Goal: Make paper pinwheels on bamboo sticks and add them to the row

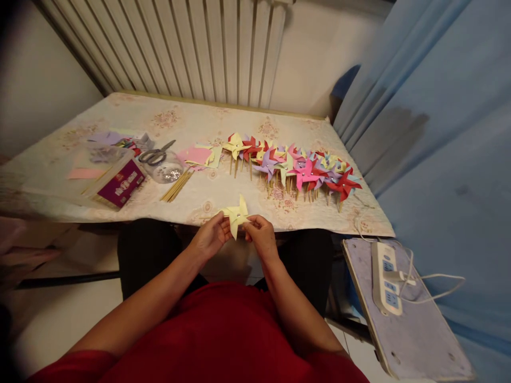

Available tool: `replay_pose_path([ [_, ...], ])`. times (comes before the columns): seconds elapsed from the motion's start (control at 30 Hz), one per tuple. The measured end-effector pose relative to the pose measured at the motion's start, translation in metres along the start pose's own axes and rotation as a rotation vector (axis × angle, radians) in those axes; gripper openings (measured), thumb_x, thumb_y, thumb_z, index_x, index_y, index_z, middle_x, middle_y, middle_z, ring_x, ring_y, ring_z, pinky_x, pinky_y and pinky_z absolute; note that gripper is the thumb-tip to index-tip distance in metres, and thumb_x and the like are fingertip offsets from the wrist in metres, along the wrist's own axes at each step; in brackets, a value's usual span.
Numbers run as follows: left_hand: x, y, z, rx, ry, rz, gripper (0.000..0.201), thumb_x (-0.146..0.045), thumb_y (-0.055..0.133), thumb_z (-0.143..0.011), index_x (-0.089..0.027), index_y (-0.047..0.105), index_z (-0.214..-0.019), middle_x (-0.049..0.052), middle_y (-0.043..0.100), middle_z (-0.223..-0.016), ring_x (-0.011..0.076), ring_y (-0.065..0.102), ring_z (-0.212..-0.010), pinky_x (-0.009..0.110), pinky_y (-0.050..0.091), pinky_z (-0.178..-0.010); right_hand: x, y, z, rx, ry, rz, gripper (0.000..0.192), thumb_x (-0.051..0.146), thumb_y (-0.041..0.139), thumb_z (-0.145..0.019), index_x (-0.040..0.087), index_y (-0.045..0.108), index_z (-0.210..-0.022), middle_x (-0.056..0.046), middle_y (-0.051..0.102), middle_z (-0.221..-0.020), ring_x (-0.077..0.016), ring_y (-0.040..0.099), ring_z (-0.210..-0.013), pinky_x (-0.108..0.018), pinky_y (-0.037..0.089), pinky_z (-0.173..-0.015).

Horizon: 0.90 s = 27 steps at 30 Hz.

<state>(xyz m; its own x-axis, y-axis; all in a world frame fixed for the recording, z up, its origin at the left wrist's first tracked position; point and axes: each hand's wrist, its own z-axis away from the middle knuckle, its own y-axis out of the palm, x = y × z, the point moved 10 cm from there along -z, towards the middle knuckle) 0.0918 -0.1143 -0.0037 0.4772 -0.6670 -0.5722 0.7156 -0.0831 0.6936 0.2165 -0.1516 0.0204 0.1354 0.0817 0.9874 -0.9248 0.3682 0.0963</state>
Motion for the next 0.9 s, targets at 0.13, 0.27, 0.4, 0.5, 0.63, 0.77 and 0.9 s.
replay_pose_path([
  [0.13,0.0001,0.0011,-0.0006,-0.038,-0.003,0.004,0.024,-0.026,0.048,-0.092,-0.010,0.066,-0.094,0.011,0.071,-0.081,0.0151,0.065,-0.067,0.025,0.051,-0.062,0.0001,-0.0001,0.0008,-0.001,-0.006,0.015,0.021,0.035,0.067,-0.068,0.019,0.060,-0.080,0.003,0.063,-0.059,-0.0090,0.045,-0.041,-0.023,0.033,-0.043],
  [0.27,0.0000,0.0022,-0.0010,-0.048,0.007,-0.008,0.019,-0.022,0.051,-0.089,-0.010,0.065,-0.094,0.012,0.072,-0.082,0.0164,0.067,-0.067,0.026,0.051,-0.062,0.0030,-0.0005,0.0024,0.006,-0.016,0.065,0.020,0.036,0.067,-0.069,0.019,0.061,-0.079,0.004,0.060,-0.054,-0.0100,0.045,-0.041,-0.023,0.033,-0.044],
  [0.4,-0.0003,0.0055,-0.0013,-0.025,0.025,-0.008,0.018,-0.020,0.053,-0.087,-0.010,0.065,-0.094,0.011,0.072,-0.081,0.0168,0.067,-0.066,0.026,0.052,-0.061,0.0067,-0.0017,0.0041,0.002,-0.024,0.120,0.020,0.036,0.069,-0.069,0.020,0.063,-0.080,0.006,0.056,-0.048,-0.0108,0.046,-0.042,-0.023,0.034,-0.045],
  [0.5,-0.0001,0.0061,-0.0013,-0.031,0.035,-0.009,0.017,-0.020,0.056,-0.085,-0.010,0.066,-0.094,0.011,0.073,-0.081,0.0171,0.068,-0.067,0.026,0.052,-0.062,0.0061,-0.0035,0.0043,-0.014,-0.016,0.134,0.023,0.036,0.071,-0.066,0.020,0.063,-0.080,0.005,0.057,-0.050,-0.0115,0.047,-0.042,-0.024,0.034,-0.045],
  [0.63,0.0009,0.0078,0.0001,-0.040,0.037,-0.011,0.014,-0.019,0.056,-0.084,-0.011,0.066,-0.090,0.011,0.073,-0.082,0.0175,0.068,-0.069,0.027,0.053,-0.063,0.0044,-0.0047,0.0038,-0.025,-0.028,0.162,0.024,0.035,0.073,-0.065,0.020,0.064,-0.082,0.006,0.054,-0.048,-0.0120,0.047,-0.043,-0.024,0.035,-0.046],
  [0.77,0.0011,0.0095,0.0020,-0.041,0.044,-0.016,0.013,-0.018,0.056,-0.084,-0.011,0.066,-0.088,0.011,0.073,-0.082,0.0172,0.068,-0.069,0.025,0.052,-0.061,0.0033,-0.0050,0.0047,-0.032,-0.045,0.173,0.022,0.033,0.072,-0.066,0.020,0.065,-0.081,0.006,0.055,-0.049,-0.0116,0.047,-0.044,-0.024,0.036,-0.047],
  [0.9,0.0015,0.0105,0.0035,-0.045,0.049,-0.020,0.011,-0.019,0.058,-0.082,-0.012,0.066,-0.086,0.010,0.073,-0.080,0.0171,0.068,-0.068,0.025,0.051,-0.060,0.0047,-0.0041,0.0066,-0.031,-0.054,0.192,0.020,0.034,0.071,-0.067,0.020,0.067,-0.080,0.006,0.055,-0.050,-0.0114,0.047,-0.044,-0.023,0.036,-0.047],
])
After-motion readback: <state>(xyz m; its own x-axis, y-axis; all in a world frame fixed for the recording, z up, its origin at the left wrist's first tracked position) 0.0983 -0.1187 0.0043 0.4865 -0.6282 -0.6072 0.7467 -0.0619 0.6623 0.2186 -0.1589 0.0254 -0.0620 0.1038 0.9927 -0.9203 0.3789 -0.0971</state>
